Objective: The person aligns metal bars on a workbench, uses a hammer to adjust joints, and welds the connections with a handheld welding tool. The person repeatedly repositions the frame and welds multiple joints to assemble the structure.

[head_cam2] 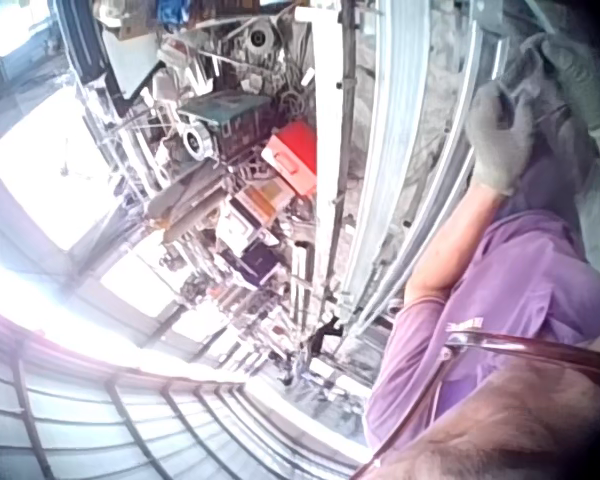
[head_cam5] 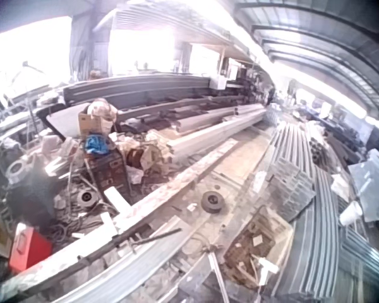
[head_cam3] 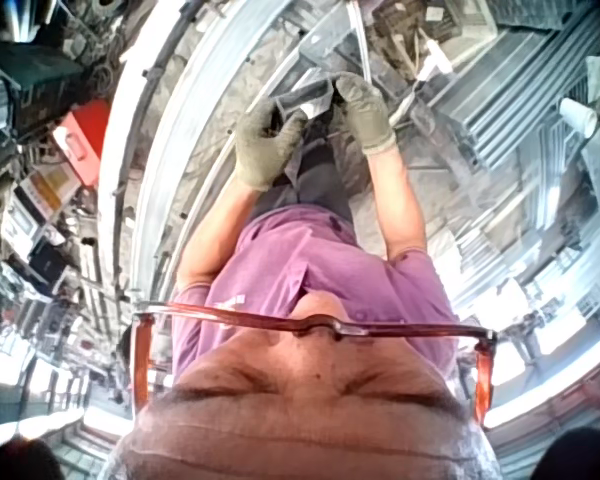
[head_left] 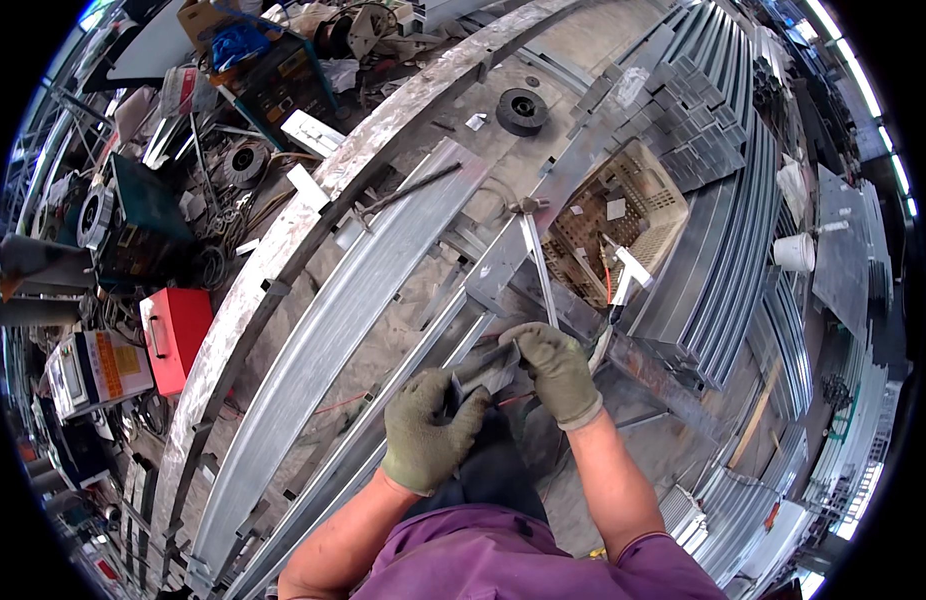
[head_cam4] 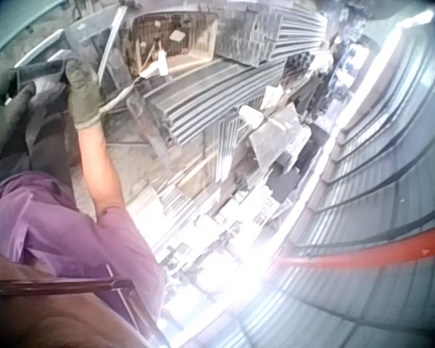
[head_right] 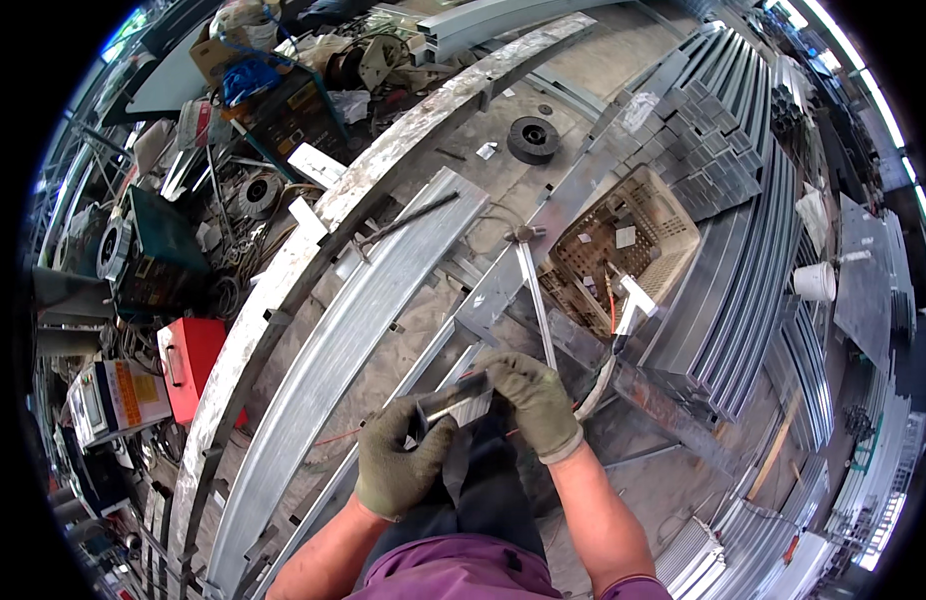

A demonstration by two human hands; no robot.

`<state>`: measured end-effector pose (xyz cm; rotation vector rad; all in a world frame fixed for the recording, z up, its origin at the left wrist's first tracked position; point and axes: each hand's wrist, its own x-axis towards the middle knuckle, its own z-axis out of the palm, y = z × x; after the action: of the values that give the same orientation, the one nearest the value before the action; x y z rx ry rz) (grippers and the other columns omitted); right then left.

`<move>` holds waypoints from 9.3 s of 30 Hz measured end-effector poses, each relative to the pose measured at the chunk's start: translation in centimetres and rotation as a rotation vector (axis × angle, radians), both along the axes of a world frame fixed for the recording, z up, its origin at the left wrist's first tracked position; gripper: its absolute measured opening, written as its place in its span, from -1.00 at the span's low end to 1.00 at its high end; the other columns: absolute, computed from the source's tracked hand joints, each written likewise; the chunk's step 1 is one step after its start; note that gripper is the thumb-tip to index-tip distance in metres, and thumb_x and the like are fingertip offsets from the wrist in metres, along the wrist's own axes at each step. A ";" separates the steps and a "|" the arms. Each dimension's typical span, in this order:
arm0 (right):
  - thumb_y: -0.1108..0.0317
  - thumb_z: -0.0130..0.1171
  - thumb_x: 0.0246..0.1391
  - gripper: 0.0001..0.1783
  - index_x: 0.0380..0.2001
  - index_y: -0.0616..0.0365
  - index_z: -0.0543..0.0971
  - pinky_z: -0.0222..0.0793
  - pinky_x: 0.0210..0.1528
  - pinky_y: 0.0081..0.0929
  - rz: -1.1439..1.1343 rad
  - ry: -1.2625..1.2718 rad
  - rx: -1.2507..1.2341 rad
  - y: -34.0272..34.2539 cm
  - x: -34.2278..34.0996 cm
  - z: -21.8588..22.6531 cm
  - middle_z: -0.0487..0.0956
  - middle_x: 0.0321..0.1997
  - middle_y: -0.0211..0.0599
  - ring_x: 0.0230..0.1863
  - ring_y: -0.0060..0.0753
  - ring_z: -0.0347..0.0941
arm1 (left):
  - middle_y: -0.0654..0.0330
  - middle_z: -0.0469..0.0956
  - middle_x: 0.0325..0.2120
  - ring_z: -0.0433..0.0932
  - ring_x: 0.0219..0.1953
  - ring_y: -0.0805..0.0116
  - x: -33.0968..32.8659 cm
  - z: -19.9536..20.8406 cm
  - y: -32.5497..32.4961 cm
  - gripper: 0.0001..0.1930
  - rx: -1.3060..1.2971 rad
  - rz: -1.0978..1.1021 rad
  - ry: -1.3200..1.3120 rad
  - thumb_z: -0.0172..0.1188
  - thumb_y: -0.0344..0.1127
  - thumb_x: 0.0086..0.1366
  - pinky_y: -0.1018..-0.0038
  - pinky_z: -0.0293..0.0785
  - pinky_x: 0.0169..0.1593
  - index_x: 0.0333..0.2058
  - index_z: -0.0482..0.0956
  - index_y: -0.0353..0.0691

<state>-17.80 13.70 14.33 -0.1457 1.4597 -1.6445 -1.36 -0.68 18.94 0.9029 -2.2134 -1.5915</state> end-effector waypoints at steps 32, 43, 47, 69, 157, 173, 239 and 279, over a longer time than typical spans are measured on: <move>0.31 0.21 0.42 -0.69 0.01 0.32 0.72 0.56 0.01 -0.41 0.174 0.086 0.180 4.9 8.5 -2.7 0.75 -0.13 -0.20 -0.07 -0.43 0.64 | 0.24 0.73 -0.06 0.63 -0.04 0.42 6.3 -3.6 -0.2 -0.65 0.723 0.025 -0.108 0.34 -0.27 0.51 0.41 0.54 0.15 0.17 0.69 -0.30; 0.15 0.41 0.31 -0.56 0.04 0.32 0.72 0.61 -0.01 -0.34 -0.040 0.268 0.324 3.5 17.1 -3.9 0.80 -0.15 -0.04 -0.11 -0.27 0.75 | 0.07 0.53 0.24 0.53 0.25 0.25 10.6 -10.5 -0.4 -0.36 0.665 -0.098 -0.087 0.33 -0.34 0.47 0.36 0.50 0.29 0.42 0.35 -0.45; 0.17 0.41 0.29 -0.52 0.12 0.31 0.69 0.60 0.07 -0.28 0.007 0.290 0.371 4.3 16.1 -2.6 0.79 -0.05 0.01 -0.01 -0.18 0.75 | 0.15 0.64 -0.12 0.61 -0.13 0.36 9.4 -9.7 0.0 -0.58 0.602 -0.025 -0.052 0.26 -0.37 0.50 0.43 0.57 -0.06 0.24 0.50 -0.43; 0.13 0.34 0.36 -0.44 0.22 0.37 0.65 0.58 0.10 -0.43 -0.085 -0.033 0.310 10.7 13.7 -3.3 0.77 -0.01 -0.17 -0.03 -0.41 0.66 | 0.07 0.77 -0.22 0.73 -0.27 0.36 10.0 -8.8 0.6 -0.57 0.619 -0.121 -0.226 0.41 -0.29 0.42 0.48 0.64 -0.14 0.14 0.63 -0.46; -0.08 0.54 0.00 -0.23 0.17 0.18 0.61 0.56 0.21 -0.21 0.736 0.830 1.441 14.5 -52.1 -46.0 0.74 0.12 -0.05 0.17 -0.06 0.69 | -0.40 0.00 0.57 -0.04 0.63 -0.40 -38.1 -23.6 -5.0 0.17 -0.887 -0.604 -0.480 0.49 0.12 0.22 -0.30 -0.25 0.61 0.60 0.01 -0.24; -0.06 0.26 0.41 -0.22 0.44 0.29 0.38 0.62 0.22 0.34 -0.315 -0.525 -0.405 17.4 -41.0 -16.9 0.56 0.38 0.21 0.31 0.31 0.58 | -0.25 -0.01 0.61 -0.17 0.67 -0.27 -38.9 -22.1 -4.2 0.03 -0.807 -0.558 -0.629 0.37 0.22 0.29 -0.20 -0.37 0.66 0.56 0.17 -0.20; 0.30 0.21 0.17 -0.73 -0.07 0.04 0.67 0.55 -0.12 -0.04 1.073 1.153 0.810 0.0 -2.1 -19.2 0.68 -0.12 -0.12 -0.13 -0.08 0.70 | -0.07 0.76 -0.02 0.77 -0.05 -0.11 3.7 -8.9 1.3 -0.46 -0.348 -0.204 -0.578 0.43 -0.37 0.15 0.13 0.69 -0.01 0.15 0.64 -0.22; 0.46 0.43 0.15 -0.54 0.14 0.22 0.69 0.61 -0.08 -0.33 0.223 0.756 0.386 -3.2 -7.2 -9.4 0.77 -0.17 -0.09 -0.20 -0.24 0.74 | -0.01 0.74 -0.01 0.74 -0.07 -0.06 3.8 -12.6 1.6 -0.42 -0.426 -0.154 -0.567 0.40 -0.33 0.13 0.07 0.65 -0.01 0.18 0.60 -0.21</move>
<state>-25.05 10.45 4.92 -0.7426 2.1981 -1.1335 2.44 0.92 6.34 1.1723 -2.9102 -0.9104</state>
